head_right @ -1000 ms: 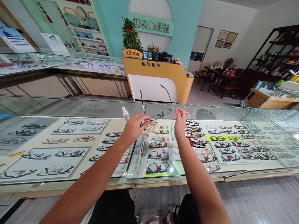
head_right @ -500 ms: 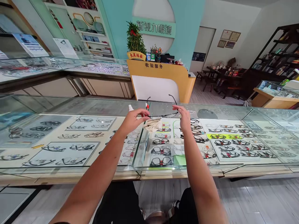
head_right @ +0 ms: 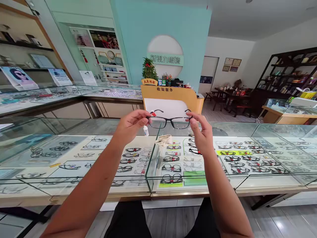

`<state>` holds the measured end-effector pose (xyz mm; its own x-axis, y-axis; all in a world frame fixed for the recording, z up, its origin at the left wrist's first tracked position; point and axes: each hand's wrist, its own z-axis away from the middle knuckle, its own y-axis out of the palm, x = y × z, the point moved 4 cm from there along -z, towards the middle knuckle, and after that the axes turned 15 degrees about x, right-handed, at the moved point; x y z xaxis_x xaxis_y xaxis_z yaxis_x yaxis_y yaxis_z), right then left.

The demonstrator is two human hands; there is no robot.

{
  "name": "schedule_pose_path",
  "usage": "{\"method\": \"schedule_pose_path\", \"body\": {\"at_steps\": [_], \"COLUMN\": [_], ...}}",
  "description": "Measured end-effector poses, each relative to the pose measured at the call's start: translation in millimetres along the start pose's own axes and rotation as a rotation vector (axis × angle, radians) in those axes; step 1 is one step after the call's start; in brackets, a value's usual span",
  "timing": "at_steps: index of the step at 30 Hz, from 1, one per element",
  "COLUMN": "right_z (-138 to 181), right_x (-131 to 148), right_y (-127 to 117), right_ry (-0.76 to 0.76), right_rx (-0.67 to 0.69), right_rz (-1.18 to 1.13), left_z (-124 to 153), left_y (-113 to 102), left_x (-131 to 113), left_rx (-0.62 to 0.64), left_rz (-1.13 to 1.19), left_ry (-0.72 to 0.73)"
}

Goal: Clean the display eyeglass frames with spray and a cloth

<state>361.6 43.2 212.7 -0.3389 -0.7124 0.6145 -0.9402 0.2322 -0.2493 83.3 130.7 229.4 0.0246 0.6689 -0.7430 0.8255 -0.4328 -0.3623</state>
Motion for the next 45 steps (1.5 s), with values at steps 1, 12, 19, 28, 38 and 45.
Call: {"method": "schedule_pose_path", "body": {"at_steps": [1, 12, 19, 28, 38, 45], "right_z": [-5, -44, -37, -33, -30, -26], "right_x": [13, 146, 199, 210, 197, 191], "right_y": [-3, -28, -36, -40, -37, -33], "right_ry": [-0.03, -0.377, -0.466, -0.476, -0.45, -0.443], "right_rx": [0.0, -0.088, -0.158, -0.187, -0.229, -0.271], "right_rz": [-0.001, 0.128, 0.19, 0.192, 0.167, 0.173], "left_z": [-2, -25, -26, -19, -13, -11], "left_y": [-1, -10, -7, 5, 14, 19], "left_x": [-15, -168, -198, -205, -193, -185], "left_rx": [-0.025, -0.224, -0.218, -0.288, -0.285, -0.268], "left_rz": [-0.005, -0.126, -0.115, 0.162, 0.158, 0.154], "left_ry": [0.046, 0.498, 0.565, 0.345, 0.3, 0.304]}}
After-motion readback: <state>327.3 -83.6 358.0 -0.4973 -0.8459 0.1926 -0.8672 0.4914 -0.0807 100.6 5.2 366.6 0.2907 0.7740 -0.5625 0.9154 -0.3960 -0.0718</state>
